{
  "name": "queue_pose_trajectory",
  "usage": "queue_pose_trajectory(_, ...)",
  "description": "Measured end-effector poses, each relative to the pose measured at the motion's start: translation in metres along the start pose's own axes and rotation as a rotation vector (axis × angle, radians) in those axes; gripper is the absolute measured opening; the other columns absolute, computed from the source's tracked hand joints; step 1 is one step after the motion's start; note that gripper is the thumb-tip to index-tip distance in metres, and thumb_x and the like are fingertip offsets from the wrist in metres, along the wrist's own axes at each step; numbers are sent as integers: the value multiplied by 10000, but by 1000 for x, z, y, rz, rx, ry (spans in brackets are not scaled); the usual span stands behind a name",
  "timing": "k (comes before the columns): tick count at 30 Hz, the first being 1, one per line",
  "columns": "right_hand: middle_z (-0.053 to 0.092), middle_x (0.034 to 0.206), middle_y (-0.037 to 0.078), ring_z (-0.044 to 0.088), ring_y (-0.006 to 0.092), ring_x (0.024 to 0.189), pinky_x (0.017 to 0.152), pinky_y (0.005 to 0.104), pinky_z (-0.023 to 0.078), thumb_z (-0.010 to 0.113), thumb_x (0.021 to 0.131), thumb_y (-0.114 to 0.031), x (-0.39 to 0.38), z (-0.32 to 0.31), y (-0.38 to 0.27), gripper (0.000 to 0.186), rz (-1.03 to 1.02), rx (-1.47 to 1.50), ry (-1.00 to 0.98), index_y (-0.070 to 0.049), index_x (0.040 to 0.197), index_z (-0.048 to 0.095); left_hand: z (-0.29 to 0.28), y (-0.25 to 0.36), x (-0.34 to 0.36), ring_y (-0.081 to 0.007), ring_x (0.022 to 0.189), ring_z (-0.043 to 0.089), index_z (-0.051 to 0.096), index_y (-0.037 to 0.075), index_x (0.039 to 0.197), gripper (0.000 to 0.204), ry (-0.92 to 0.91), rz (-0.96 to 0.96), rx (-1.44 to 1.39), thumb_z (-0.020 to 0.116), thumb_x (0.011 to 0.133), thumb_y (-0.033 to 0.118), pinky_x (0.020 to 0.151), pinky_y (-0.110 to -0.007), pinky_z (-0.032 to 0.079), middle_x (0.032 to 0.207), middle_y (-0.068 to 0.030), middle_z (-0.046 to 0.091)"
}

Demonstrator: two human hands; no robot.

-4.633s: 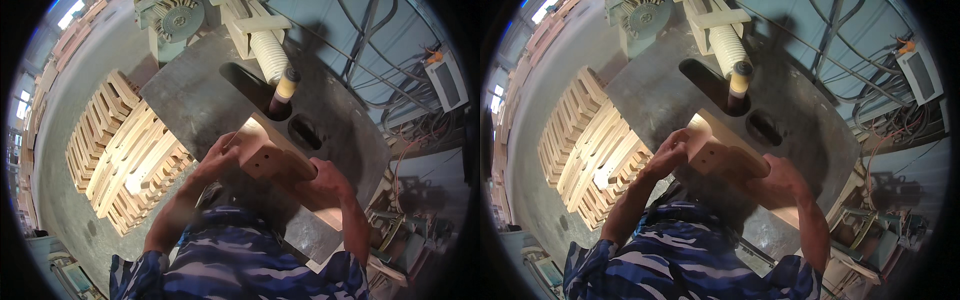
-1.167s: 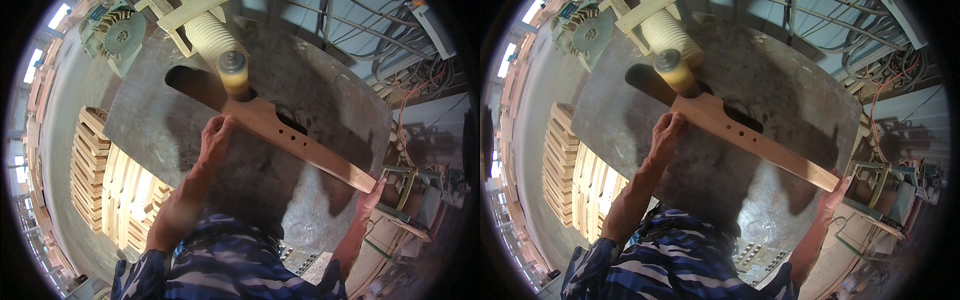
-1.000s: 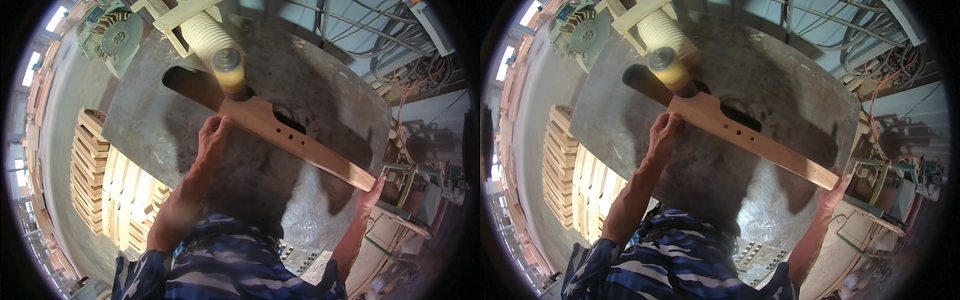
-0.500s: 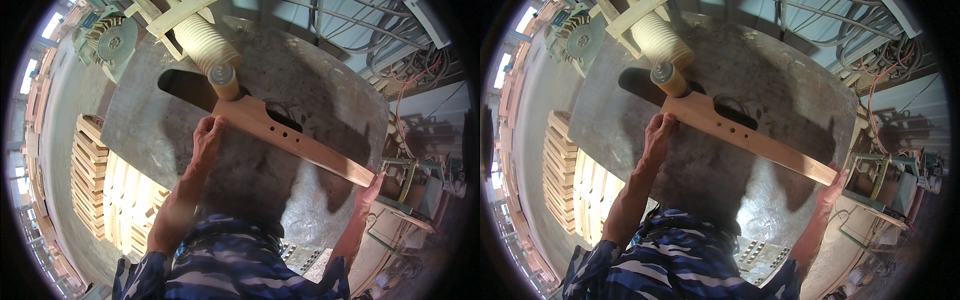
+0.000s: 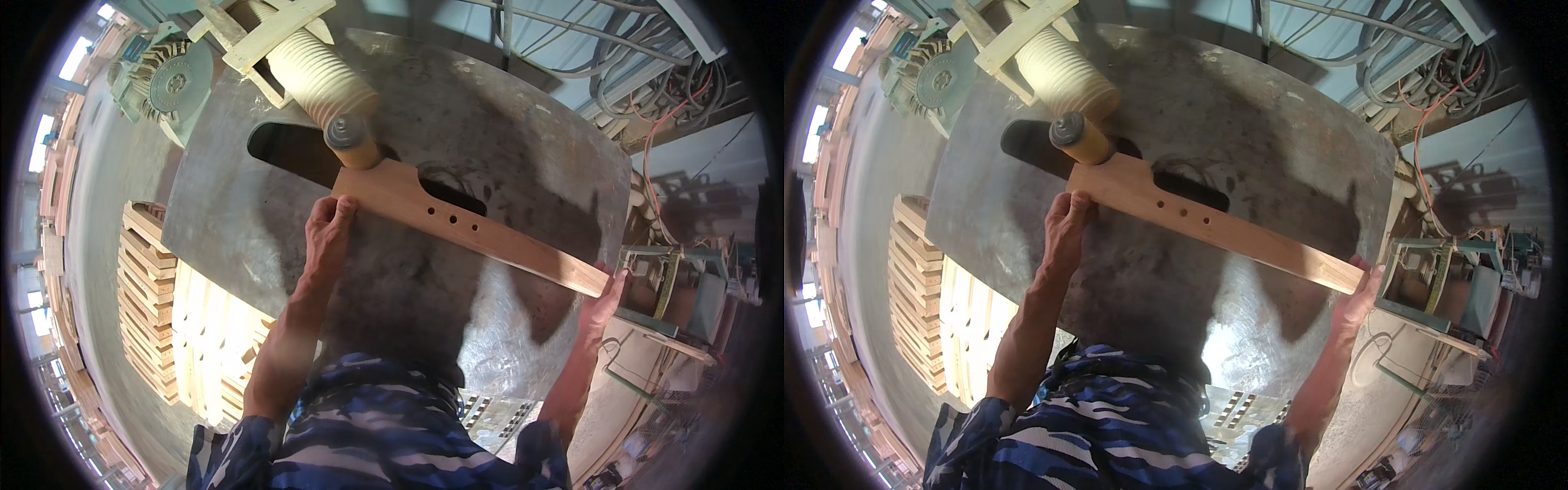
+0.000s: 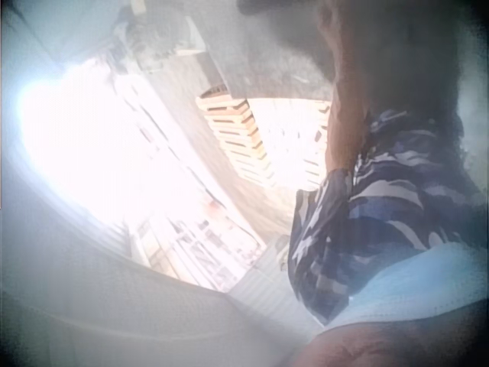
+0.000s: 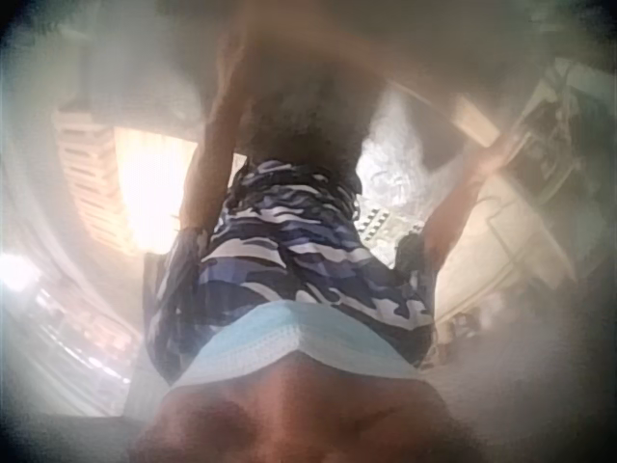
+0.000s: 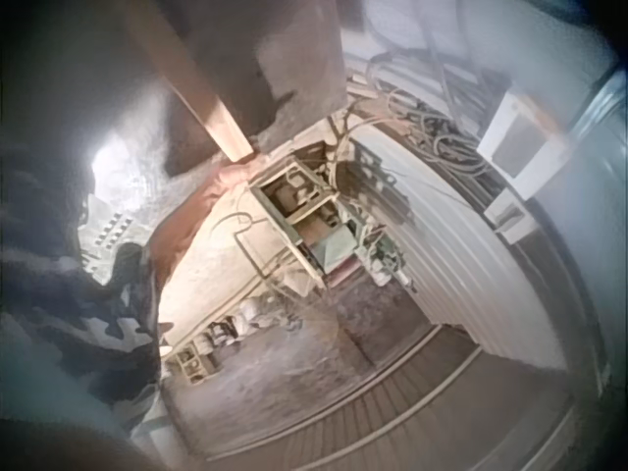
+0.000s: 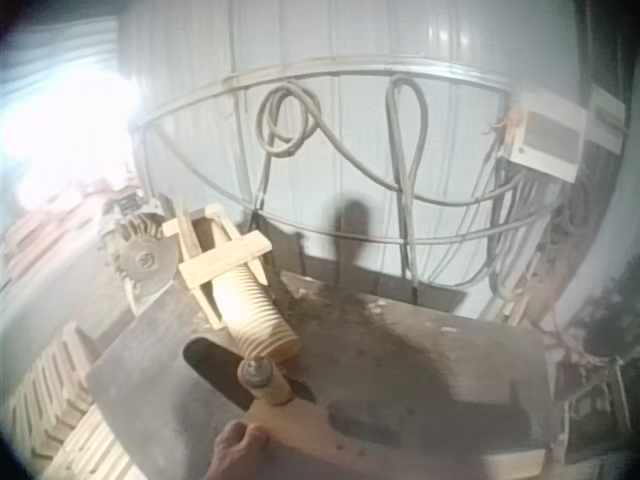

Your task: The person repeatedly picks up wooden pieces from a stack, guides them against a spinning spindle sander to shape the edges, and then places the finished pieces back onto the stack. The process is repeated for several identical wooden components.

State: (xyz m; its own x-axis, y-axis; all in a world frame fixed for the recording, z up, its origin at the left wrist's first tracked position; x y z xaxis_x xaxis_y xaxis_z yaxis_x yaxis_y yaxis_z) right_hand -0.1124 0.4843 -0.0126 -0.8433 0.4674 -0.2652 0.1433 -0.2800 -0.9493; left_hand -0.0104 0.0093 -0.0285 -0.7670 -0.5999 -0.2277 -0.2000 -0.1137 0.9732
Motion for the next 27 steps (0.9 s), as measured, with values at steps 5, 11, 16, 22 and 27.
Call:
queue_pose_trajectory(5,537,1100,122,517,238,1097,987,392,382,545,913,-522,6,-4,4,576,-8,18,-23,6,1140,498,2,6,-2,-101,810,496,563,10,951,446,-9,-10,21,592,924,454,759,-256,423,872,-16,563)
queue_pose_trajectory(11,562,1013,80,552,229,1052,935,388,417,536,923,-514,16,-13,12,510,-5,17,-41,-37,1100,519,1,7,-3,-93,798,470,556,29,924,419,-13,1,58,563,945,447,745,-249,397,869,-8,548)
queue_pose_trajectory(16,562,1021,86,551,231,1047,938,390,419,534,926,-507,12,-3,10,504,-29,37,28,-36,1101,516,2,16,-7,-85,781,449,557,32,890,417,22,20,140,555,952,444,734,-245,381,842,0,530)
queue_pose_trajectory(22,574,1006,77,560,230,1031,937,398,427,532,931,-493,14,-5,9,473,-13,38,-21,-46,1085,530,1,16,-7,-72,753,445,596,17,938,425,63,39,150,626,911,440,670,-227,376,799,25,531)
queue_pose_trajectory(27,563,944,76,559,217,970,913,391,429,547,935,-439,10,3,5,410,-31,36,-8,-62,1093,522,4,22,-9,-84,758,450,590,19,939,440,93,64,209,621,909,456,677,-238,380,799,13,533)
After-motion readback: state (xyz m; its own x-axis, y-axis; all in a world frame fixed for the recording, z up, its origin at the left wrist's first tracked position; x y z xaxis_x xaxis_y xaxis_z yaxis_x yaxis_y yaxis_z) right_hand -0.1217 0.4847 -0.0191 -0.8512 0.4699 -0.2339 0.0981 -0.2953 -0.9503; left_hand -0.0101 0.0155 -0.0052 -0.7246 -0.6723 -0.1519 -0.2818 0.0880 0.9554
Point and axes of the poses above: each hand's wrist, its own x-axis towards the middle knuckle, its own z-axis out of the palm, y = z × x, the point moved 1 cm from there along x, towards the middle knuckle
